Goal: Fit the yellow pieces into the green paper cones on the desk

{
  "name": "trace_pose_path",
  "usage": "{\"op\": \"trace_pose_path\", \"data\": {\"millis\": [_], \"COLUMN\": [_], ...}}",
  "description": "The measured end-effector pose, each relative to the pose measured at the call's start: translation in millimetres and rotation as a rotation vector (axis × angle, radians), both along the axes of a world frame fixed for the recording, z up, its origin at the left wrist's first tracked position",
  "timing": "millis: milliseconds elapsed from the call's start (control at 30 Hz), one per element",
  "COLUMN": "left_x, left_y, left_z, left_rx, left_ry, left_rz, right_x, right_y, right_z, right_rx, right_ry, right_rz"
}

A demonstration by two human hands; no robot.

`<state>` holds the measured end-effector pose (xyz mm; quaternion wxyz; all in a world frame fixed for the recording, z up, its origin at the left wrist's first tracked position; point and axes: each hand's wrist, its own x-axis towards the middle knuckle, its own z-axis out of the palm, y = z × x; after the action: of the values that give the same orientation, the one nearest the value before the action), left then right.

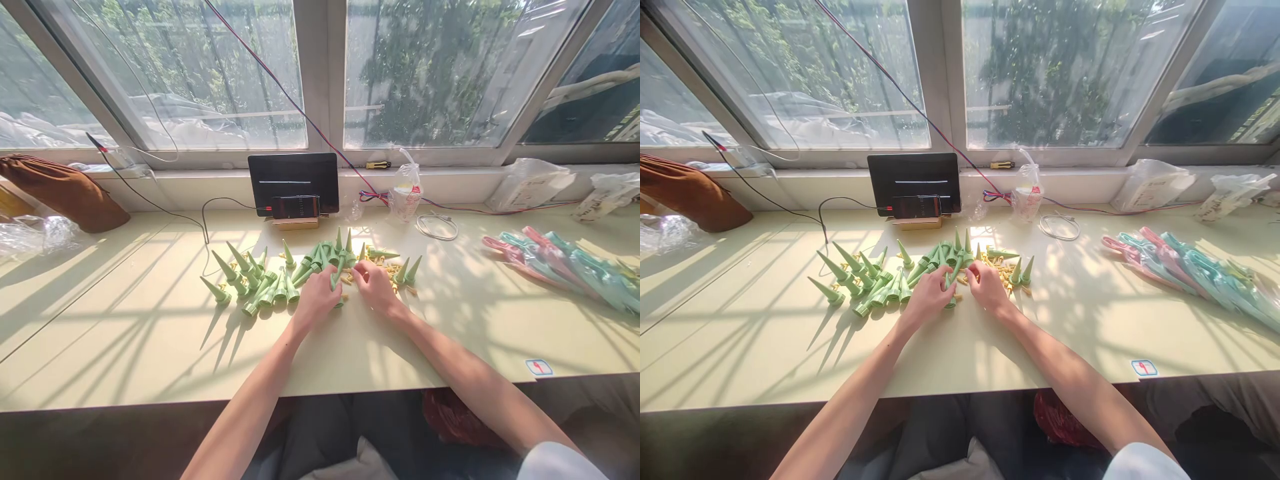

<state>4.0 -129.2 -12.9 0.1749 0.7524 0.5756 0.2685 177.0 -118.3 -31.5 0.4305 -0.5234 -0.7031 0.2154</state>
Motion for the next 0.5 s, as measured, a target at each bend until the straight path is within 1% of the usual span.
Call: {"op": "trace_pose_path", "data": {"millis": [67,167,267,367,500], "left_x": [1,2,2,1,0], "left_y": [1,2,3,4,5], "left_z": [2.0,7.0,11.0,11.5,9.0], "left_rx": [0.01,0.035,0.099,0.159,0.163], "left_ry": [-0.041,-0.18,-0.295,-0.309,-0.297], "left_rz": [0.023,0.078,0.119,0.128,0.126], "right_x": [0,1,1,2,3], "right_y": [0,1,1,2,3], "right_z": [0.1,0.8,1.8,2.4,1.9], "right_rx": [0.001,0.001,-0.005,-0.015,-0.022], "right_ry": [0.0,0.008,0.035,0.066,0.043], "right_rz": [0.002,0.005,0.004,0.008,-0.027]}}
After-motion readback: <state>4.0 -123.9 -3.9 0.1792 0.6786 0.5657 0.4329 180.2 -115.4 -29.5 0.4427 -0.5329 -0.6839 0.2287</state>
